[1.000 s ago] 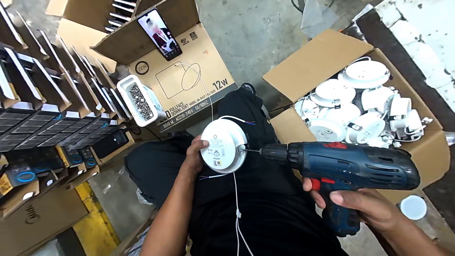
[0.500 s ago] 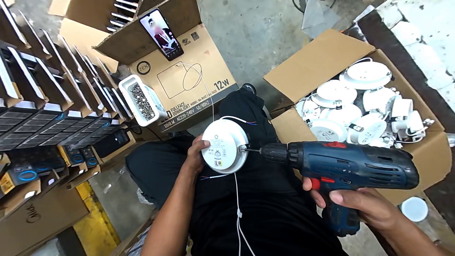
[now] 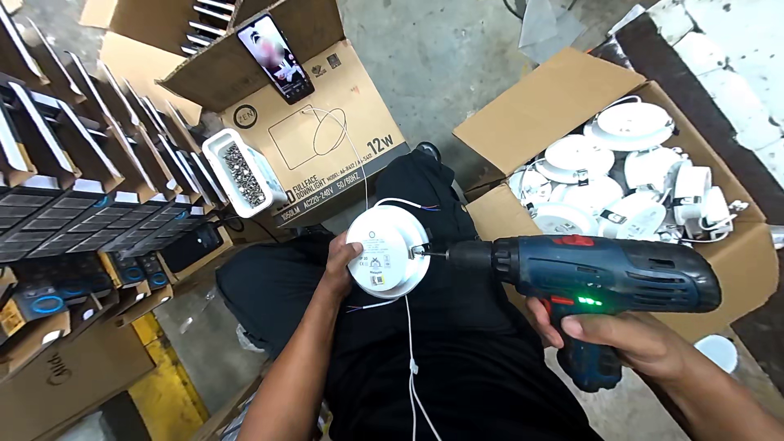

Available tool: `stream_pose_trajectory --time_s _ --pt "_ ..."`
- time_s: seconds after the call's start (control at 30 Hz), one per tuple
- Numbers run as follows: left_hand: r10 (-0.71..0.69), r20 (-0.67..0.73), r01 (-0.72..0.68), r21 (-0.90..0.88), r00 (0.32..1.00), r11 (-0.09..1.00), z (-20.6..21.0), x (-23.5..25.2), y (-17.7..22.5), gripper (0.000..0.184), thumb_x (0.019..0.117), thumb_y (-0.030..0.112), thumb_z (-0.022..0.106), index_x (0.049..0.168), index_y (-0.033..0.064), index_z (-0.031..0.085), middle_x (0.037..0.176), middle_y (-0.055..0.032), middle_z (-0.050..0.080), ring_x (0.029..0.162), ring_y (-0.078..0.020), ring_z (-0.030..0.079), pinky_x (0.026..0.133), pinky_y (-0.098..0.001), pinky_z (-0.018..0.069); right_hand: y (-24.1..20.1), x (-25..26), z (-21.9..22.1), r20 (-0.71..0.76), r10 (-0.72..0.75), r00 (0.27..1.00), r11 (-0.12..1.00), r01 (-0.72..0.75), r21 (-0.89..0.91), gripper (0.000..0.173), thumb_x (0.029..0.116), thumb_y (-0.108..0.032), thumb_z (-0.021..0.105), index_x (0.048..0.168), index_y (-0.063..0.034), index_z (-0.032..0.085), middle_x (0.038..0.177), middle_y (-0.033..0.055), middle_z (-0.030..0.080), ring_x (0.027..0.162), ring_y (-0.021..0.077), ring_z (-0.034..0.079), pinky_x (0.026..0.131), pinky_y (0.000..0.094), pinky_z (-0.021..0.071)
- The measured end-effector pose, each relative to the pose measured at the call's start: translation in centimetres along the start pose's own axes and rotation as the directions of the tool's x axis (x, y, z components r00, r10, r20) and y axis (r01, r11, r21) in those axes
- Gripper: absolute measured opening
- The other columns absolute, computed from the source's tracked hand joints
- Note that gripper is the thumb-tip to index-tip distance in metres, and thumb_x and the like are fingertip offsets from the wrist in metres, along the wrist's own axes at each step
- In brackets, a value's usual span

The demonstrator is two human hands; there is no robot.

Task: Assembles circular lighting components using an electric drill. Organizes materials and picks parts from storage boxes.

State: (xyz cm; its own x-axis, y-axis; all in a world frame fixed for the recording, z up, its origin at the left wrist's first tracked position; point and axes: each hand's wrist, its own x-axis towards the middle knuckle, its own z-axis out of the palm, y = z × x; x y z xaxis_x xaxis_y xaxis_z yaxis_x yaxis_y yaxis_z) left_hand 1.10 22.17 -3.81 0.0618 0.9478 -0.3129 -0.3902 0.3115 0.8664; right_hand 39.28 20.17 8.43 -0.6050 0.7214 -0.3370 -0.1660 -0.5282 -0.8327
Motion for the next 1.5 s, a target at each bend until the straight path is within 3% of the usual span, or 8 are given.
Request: stream_pose_trajectory --time_s 0.4,0.97,1.07,1.2,1.3,1.37,1.43,1.5 --pt "0.003 0.034 -0.005 0.047 0.999 0.999 -0.2 0.3 0.0 0.046 0.0834 0.044 0.073 0.108 0.0052 0.066 0.092 -0.0053 0.076 0.083 -0.0141 0.075 0.078 -0.0342 0.0632 0.0 -0.2 -0.7 0.031 0.052 0.998 0.997 -0.054 0.051 0.023 0.0925 -0.035 0.071 0.107 -0.0177 0.072 0.086 -0.0021 0.07 0.073 0.0088 0.067 0.068 0.0245 0.0577" --pt "0.029 0.085 -0.038 0.114 0.996 0.993 -0.7 0.0 0.4 0.046 0.0865 0.044 0.07 0.11 0.0044 0.066 0.094 -0.0031 0.077 0.085 -0.0123 0.074 0.079 -0.0327 0.063 -0.5 0.6 -0.5 0.051 0.021 0.998 0.996 -0.017 -0.09 0.025 0.0921 -0.034 0.071 0.11 -0.0165 0.072 0.09 -0.0006 0.071 0.073 0.0091 0.066 0.068 0.0246 0.0576" --pt "0.007 0.154 -0.028 0.133 0.988 0.991 -0.8 -0.2 0.8 0.058 0.0875 0.049 0.071 0.118 0.0014 0.063 0.1 -0.0046 0.076 0.09 -0.0139 0.074 0.084 -0.0343 0.0625 -1.3 -0.2 -0.7 0.01 0.03 1.0 0.997 -0.029 -0.072 0.03 0.0914 -0.039 0.072 0.113 -0.0172 0.073 0.091 0.0004 0.072 0.071 0.0084 0.067 0.065 0.0228 0.0576" --pt "0.001 0.182 0.004 -0.025 0.983 1.0 -0.5 -0.6 1.2 0.059 0.0887 0.044 0.071 0.126 -0.0009 0.06 0.108 -0.0103 0.075 0.097 -0.0187 0.073 0.089 -0.0393 0.061 -1.7 -1.0 -1.6 -0.081 -0.079 0.994 0.996 0.081 0.028 0.034 0.092 -0.035 0.072 0.12 -0.0154 0.071 0.099 0.0054 0.073 0.074 0.0122 0.069 0.067 0.0248 0.0594" --pt "0.134 0.122 -0.133 -0.012 0.983 0.991 1.2 -0.8 2.8 0.063 0.0864 0.044 0.074 0.128 -0.0005 0.058 0.108 -0.0075 0.074 0.096 -0.0162 0.073 0.087 -0.0377 0.0616 -2.4 -1.2 -1.8 -0.182 -0.126 0.975 0.987 0.141 0.07 0.033 0.0907 -0.033 0.072 0.118 -0.0151 0.072 0.099 0.0059 0.073 0.073 0.0127 0.07 0.067 0.025 0.06" --pt "0.322 0.074 -0.33 0.276 0.944 0.903 3.2 -1.2 4.6 0.078 0.0859 0.059 0.072 0.133 -0.0003 0.053 0.113 -0.0013 0.071 0.099 -0.008 0.07 0.088 -0.0309 0.0611 -2.7 -1.3 -2.1 -0.223 -0.152 0.963 0.98 0.176 0.093 0.032 0.0906 -0.033 0.073 0.117 -0.0139 0.071 0.099 0.0068 0.073 0.074 0.0135 0.07 0.067 0.0257 0.0604" --pt "0.54 0.192 -0.539 0.576 0.82 0.614 4.9 -1.5 5.5 0.076 0.0898 0.061 0.067 0.138 0.0057 0.05 0.122 -0.0039 0.065 0.111 -0.0086 0.064 0.097 -0.0323 0.0562 -2.9 -1.3 -2.3 -0.241 -0.167 0.956 0.973 0.199 0.113 0.033 0.0908 -0.033 0.072 0.116 -0.0125 0.071 0.099 0.0075 0.073 0.073 0.0139 0.07 0.066 0.0261 0.0602" --pt "0.669 0.386 -0.697 0.659 0.635 0.282 5.7 -1.0 4.9 0.071 0.082 0.058 0.073 0.137 0.018 0.051 0.116 -0.0082 0.063 0.107 -0.0209 0.061 0.094 -0.0418 0.0519 -3.1 -1.1 -2.3 -0.248 -0.179 0.952 0.965 0.218 0.142 0.032 0.0909 -0.033 0.071 0.115 -0.0118 0.072 0.098 0.0073 0.073 0.073 0.0137 0.07 0.067 0.026 0.0599"
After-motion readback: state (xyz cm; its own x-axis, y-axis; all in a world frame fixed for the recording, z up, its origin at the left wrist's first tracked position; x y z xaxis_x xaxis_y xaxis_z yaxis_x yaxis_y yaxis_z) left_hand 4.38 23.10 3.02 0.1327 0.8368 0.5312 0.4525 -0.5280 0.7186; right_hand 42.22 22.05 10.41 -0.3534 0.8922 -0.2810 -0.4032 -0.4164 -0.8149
